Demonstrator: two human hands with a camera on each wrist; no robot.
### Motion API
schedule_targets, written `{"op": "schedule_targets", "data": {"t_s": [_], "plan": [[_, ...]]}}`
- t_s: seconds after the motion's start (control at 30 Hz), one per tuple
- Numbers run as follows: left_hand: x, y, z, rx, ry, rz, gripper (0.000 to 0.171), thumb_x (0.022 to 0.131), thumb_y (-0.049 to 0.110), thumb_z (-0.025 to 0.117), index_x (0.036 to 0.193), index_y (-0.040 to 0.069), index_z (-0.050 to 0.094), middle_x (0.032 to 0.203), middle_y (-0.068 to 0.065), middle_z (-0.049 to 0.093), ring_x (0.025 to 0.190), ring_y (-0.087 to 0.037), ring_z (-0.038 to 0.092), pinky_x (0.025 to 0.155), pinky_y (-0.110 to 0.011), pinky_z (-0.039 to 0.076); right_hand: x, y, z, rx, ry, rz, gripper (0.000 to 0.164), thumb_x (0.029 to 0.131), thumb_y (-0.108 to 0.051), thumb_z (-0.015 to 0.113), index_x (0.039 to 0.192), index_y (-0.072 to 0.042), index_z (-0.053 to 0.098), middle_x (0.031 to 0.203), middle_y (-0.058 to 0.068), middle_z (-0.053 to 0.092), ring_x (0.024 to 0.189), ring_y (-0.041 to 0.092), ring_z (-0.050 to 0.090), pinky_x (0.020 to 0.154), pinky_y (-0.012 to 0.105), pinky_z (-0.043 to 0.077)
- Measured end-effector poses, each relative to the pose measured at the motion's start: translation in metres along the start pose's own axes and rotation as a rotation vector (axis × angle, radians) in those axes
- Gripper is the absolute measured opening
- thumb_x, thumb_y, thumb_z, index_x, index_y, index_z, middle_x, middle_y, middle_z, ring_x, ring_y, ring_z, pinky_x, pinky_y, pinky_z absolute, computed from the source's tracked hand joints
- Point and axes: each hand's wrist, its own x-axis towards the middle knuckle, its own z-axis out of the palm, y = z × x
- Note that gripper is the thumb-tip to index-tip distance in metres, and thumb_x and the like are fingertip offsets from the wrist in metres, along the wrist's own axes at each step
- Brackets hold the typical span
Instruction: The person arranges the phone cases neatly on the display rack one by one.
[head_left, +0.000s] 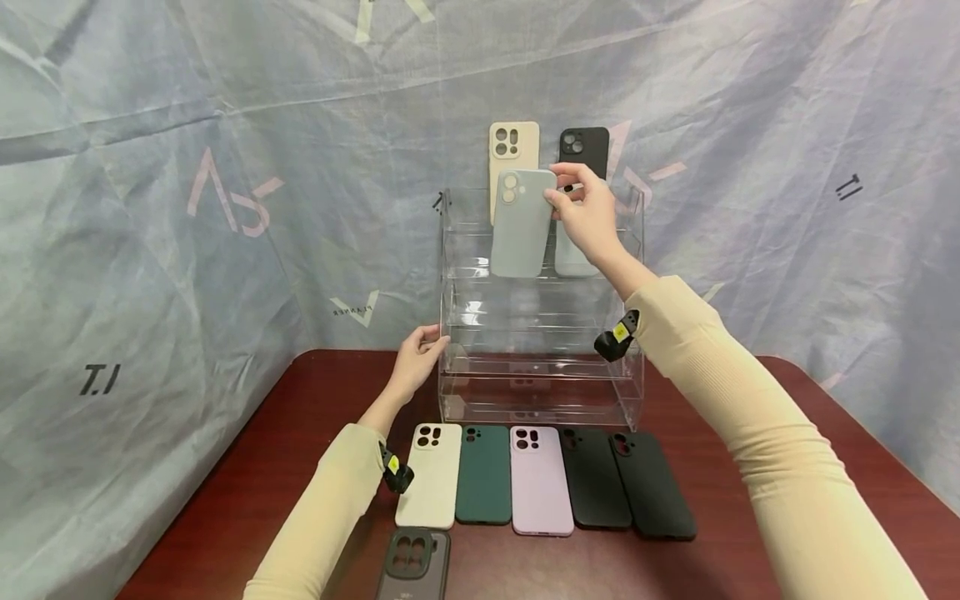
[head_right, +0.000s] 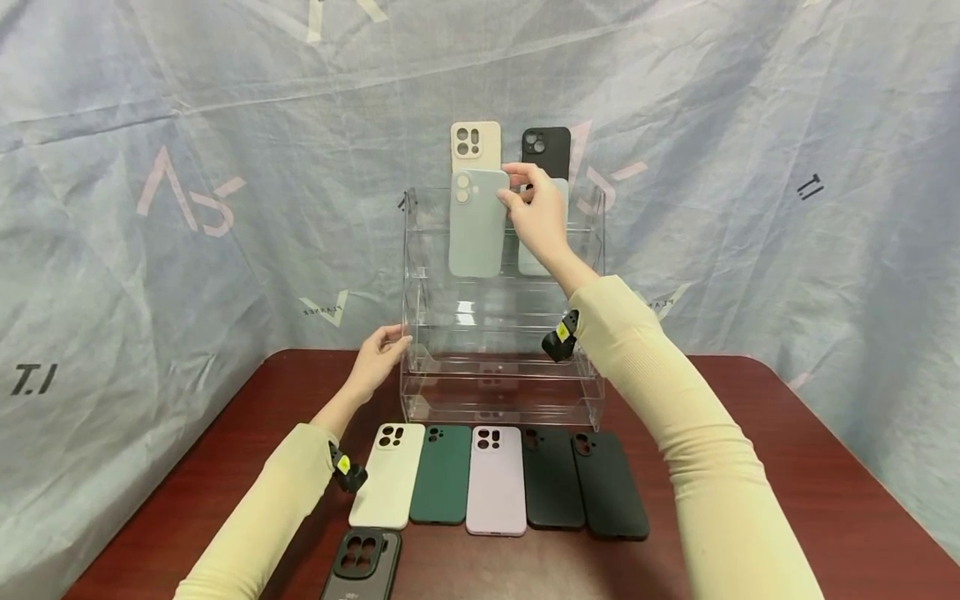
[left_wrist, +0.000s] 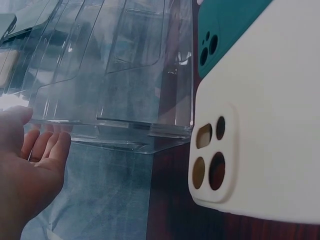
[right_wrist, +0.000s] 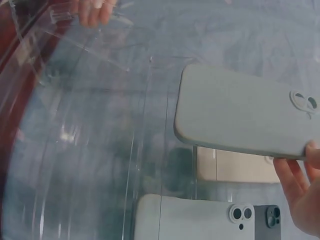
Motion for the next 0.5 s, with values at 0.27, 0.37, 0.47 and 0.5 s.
{"op": "schedule_targets", "data": {"t_s": [0.27, 0.37, 0.47, 0.5], "plan": [[-0.007, -0.002, 0.0, -0.017, 0.016, -0.002, 0.041, 0.094, 0.021, 0.058, 0.129, 0.001, 0.051, 0.13, -0.018, 0.052, 0.118, -0.031, 0.055, 0.1, -0.044, 0.045, 0.012, 0.004, 0.014, -0.015, 0.054, -0.017, 0.032, 0.089, -0.005, 0.063, 0.121, -0.007, 0.061, 0.107, 0.011, 0.058, 0.073, 0.003, 0.055, 0.065, 0.018, 0.055], [-0.009, -0.002, 0.0, -0.021, 0.021, -0.006, 0.041, 0.094, 0.021, 0.059, 0.129, 0.001, 0.051, 0.129, -0.019, 0.053, 0.118, -0.031, 0.055, 0.099, -0.044, 0.046, 0.016, 0.008, 0.016, -0.051, 0.084, -0.008, 0.032, 0.09, -0.008, 0.063, 0.121, -0.009, 0.061, 0.11, 0.011, 0.059, 0.072, 0.003, 0.054, 0.064, 0.018, 0.052], [-0.01, -0.002, 0.001, -0.022, 0.014, 0.005, 0.043, 0.094, 0.022, 0.059, 0.13, 0.0, 0.05, 0.13, -0.02, 0.052, 0.118, -0.032, 0.054, 0.099, -0.044, 0.046, 0.021, 0.014, 0.018, -0.056, 0.11, 0.004, 0.031, 0.09, -0.007, 0.062, 0.121, -0.009, 0.061, 0.111, 0.011, 0.059, 0.071, 0.004, 0.054, 0.063, 0.017, 0.049], [-0.012, 0.002, 0.0, -0.021, 0.007, 0.007, 0.043, 0.094, 0.02, 0.058, 0.13, -0.001, 0.05, 0.13, -0.021, 0.051, 0.119, -0.033, 0.054, 0.1, -0.045, 0.045, 0.022, 0.016, 0.019, -0.051, 0.116, 0.009, 0.03, 0.09, -0.007, 0.062, 0.12, -0.009, 0.061, 0.11, 0.011, 0.059, 0.071, 0.006, 0.055, 0.063, 0.017, 0.048]]}}
